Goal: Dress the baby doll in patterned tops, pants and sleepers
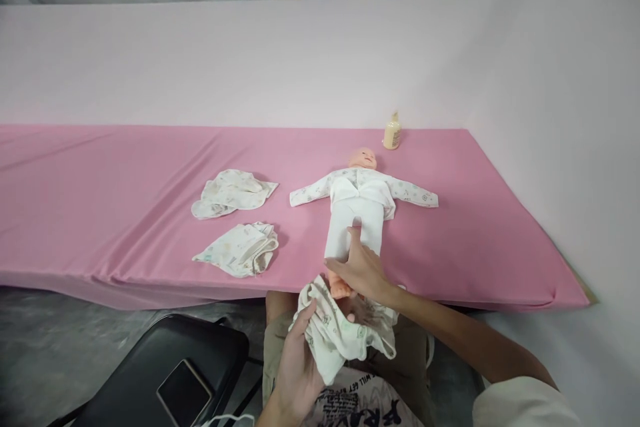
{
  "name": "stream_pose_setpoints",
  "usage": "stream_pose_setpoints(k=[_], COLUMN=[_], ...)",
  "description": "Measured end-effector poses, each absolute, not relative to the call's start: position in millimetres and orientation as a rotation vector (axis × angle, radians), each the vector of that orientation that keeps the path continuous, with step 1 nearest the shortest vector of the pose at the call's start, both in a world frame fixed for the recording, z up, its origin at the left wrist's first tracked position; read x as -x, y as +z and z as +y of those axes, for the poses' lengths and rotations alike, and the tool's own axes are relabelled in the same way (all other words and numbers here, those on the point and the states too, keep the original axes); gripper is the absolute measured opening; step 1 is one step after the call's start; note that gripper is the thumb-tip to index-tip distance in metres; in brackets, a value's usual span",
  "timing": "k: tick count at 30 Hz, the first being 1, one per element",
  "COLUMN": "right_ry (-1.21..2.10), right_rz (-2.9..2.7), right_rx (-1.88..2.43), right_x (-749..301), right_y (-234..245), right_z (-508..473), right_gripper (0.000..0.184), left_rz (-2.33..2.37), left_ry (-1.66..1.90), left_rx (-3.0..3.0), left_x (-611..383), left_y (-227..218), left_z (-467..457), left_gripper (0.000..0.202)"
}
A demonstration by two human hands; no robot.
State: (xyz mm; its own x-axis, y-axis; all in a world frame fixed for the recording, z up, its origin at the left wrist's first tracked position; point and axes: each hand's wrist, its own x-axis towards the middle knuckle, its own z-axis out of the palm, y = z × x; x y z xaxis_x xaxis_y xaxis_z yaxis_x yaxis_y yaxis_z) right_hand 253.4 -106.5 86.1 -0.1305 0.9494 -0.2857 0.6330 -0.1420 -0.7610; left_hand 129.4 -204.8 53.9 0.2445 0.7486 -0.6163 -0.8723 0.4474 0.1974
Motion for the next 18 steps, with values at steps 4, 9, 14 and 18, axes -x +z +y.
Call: stream_pose_setpoints(k=[4,9,14,18], right_ry=[1.159,0.986,0.807,0.857], right_rz=[-1.747,-1.884,-2.152,-2.159], right_rx=[1.765,1.8,1.57,1.44], right_x=[-252.8,-250.1,-254.1,-258.7], right_y=[81.2,80.5,85.8,90.4], right_z=[-106.8,-108.7,-118.4,-130.0], right_gripper=[0.079,0.062,0.035,0.033], left_rz=[0.694,0.617,0.53,0.532], left_ry=[1.15,1.133,1.151,1.146], left_rx=[0.153,0.107,0.057,0.068], left_x=[-126.9,-128.3,-130.7,-131.3], left_y=[53.1,53.8,50.0,48.9], left_z=[-208.4,-202.5,-190.4,-183.1], left_gripper=[0.02,0.025,0.032,0.032])
